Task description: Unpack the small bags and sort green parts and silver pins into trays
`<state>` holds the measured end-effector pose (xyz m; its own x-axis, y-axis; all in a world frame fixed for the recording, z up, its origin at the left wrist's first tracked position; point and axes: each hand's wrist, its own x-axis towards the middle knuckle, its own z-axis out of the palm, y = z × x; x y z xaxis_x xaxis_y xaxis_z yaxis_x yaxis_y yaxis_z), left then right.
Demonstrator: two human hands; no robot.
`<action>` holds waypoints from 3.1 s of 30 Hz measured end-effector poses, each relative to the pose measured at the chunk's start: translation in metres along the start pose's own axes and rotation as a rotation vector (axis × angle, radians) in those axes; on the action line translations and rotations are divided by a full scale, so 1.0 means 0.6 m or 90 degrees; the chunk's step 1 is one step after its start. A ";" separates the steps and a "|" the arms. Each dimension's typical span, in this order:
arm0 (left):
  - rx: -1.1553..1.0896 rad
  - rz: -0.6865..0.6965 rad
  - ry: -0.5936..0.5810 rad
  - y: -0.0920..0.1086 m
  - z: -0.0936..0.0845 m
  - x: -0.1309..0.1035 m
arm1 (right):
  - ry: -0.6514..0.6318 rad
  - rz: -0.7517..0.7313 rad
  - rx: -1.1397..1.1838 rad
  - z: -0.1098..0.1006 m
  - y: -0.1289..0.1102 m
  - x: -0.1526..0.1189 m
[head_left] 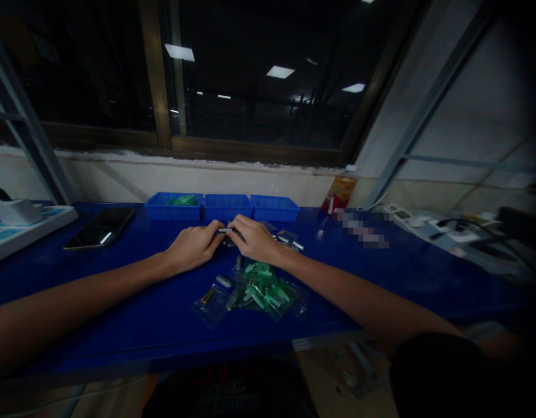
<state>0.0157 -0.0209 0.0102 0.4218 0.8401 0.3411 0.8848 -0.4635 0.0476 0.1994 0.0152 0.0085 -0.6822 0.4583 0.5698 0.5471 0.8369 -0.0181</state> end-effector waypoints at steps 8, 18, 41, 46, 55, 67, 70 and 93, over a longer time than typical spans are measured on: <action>0.009 0.005 0.001 -0.002 0.002 0.001 | -0.001 0.002 -0.010 0.000 0.000 0.001; 0.029 -0.007 -0.007 -0.002 0.002 0.002 | 0.005 -0.010 0.027 0.000 0.000 -0.001; 0.021 -0.013 -0.020 0.001 -0.001 0.001 | 0.011 -0.009 0.034 -0.002 -0.001 -0.001; 0.017 -0.018 -0.016 -0.002 0.003 0.002 | 0.007 -0.017 0.020 0.000 0.000 -0.001; -0.013 -0.007 -0.006 -0.002 0.002 0.001 | 0.009 -0.011 0.002 0.001 0.001 0.000; 0.010 -0.005 -0.010 -0.005 0.004 0.002 | 0.000 0.005 -0.002 0.002 0.001 0.000; 0.017 -0.013 -0.017 -0.004 0.003 0.002 | 0.004 0.000 0.007 0.002 0.000 -0.001; 0.035 -0.021 -0.015 -0.001 0.000 0.001 | 0.046 0.034 0.051 0.000 -0.002 -0.001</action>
<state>0.0156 -0.0202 0.0101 0.3965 0.8612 0.3180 0.9075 -0.4200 0.0059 0.1990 0.0139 0.0084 -0.6155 0.4822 0.6234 0.5388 0.8347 -0.1136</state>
